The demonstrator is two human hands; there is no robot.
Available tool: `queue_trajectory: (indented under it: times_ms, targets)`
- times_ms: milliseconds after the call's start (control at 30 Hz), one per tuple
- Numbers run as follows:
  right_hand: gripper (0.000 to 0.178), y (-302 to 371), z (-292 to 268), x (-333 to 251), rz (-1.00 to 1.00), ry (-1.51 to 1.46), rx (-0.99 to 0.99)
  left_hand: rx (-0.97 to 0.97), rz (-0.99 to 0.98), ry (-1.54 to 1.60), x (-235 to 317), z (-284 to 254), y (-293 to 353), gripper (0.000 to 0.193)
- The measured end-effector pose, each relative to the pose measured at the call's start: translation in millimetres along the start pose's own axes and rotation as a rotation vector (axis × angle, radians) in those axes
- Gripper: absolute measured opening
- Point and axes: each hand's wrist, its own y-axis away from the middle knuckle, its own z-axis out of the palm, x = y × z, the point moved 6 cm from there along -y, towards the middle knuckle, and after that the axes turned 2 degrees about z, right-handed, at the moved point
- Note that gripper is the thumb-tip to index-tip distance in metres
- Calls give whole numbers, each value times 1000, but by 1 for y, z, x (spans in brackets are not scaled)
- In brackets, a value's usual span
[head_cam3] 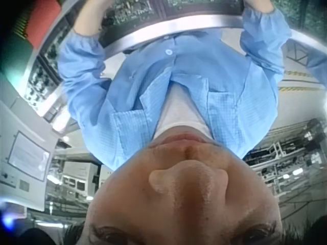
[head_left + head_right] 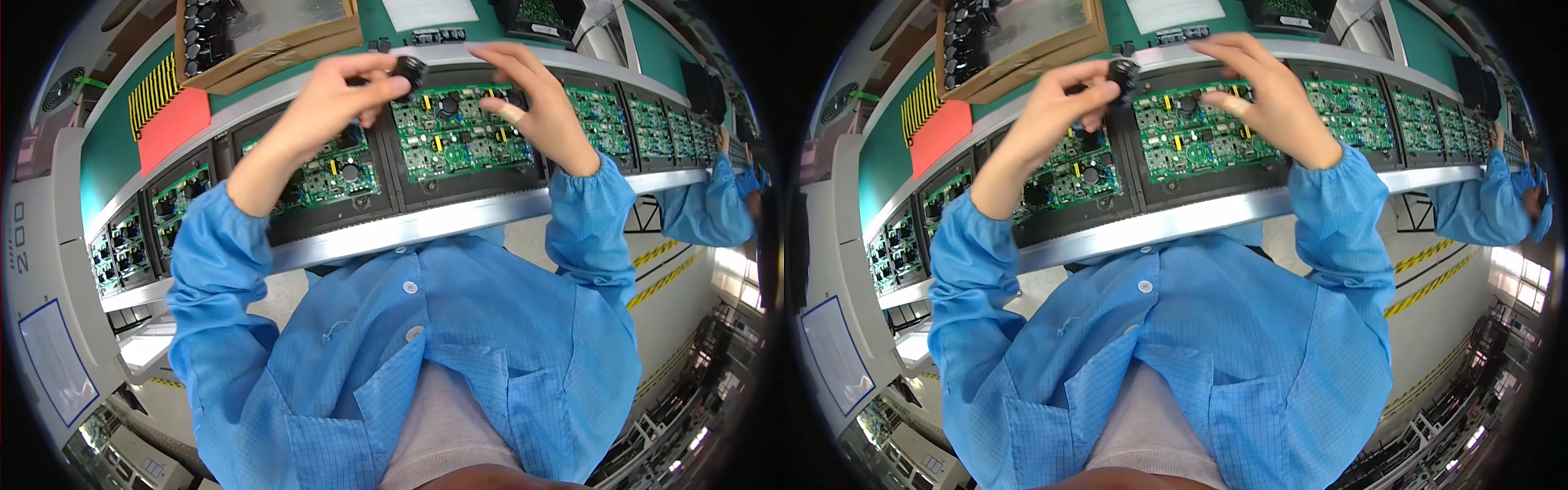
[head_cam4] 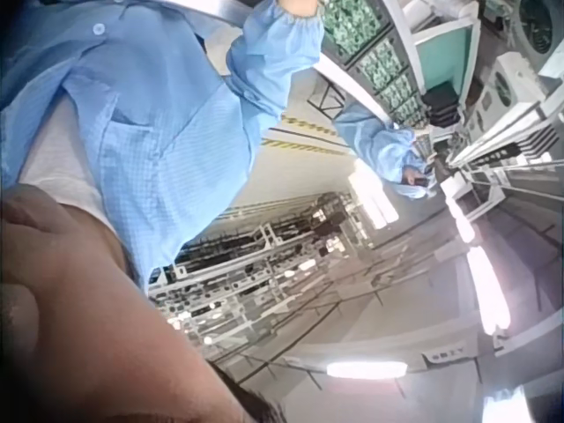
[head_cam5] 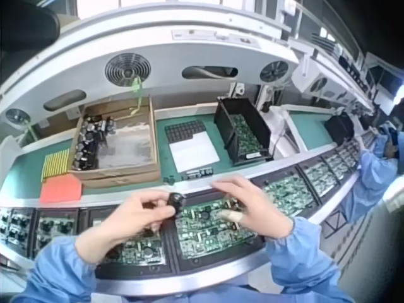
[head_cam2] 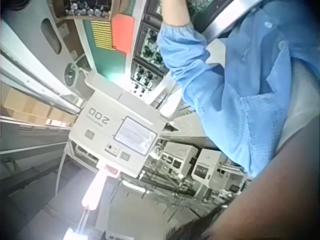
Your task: Assembling various electronic components onto printed circuit boards on a manufacturing line.
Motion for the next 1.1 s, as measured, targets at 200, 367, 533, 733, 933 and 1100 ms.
queue_trajectory:
  times_ms: [200, 367, 533, 733, 933, 1100]
  targets:
    - [59, 0, 29, -22, -177, -175, -186, -197, -83, 355, -34, 55, -1, 34]
    - [51, 30, -3, 9, 41, -450, 64, -233, -88, 260, -48, 70, 7, 49]
    - [46, 77, -24, 50, 368, -203, 58, -97, -41, -133, -80, 70, 1, 46]
    - [43, 103, -10, 63, 346, 36, -214, -183, 57, -313, -78, 88, -4, 33]
    - [36, 105, 4, 73, 331, 69, -239, -201, 113, -356, -76, 103, -4, 33]
    - [36, 102, 9, 75, 264, 123, -231, -95, 331, -628, -63, 99, -8, 29]
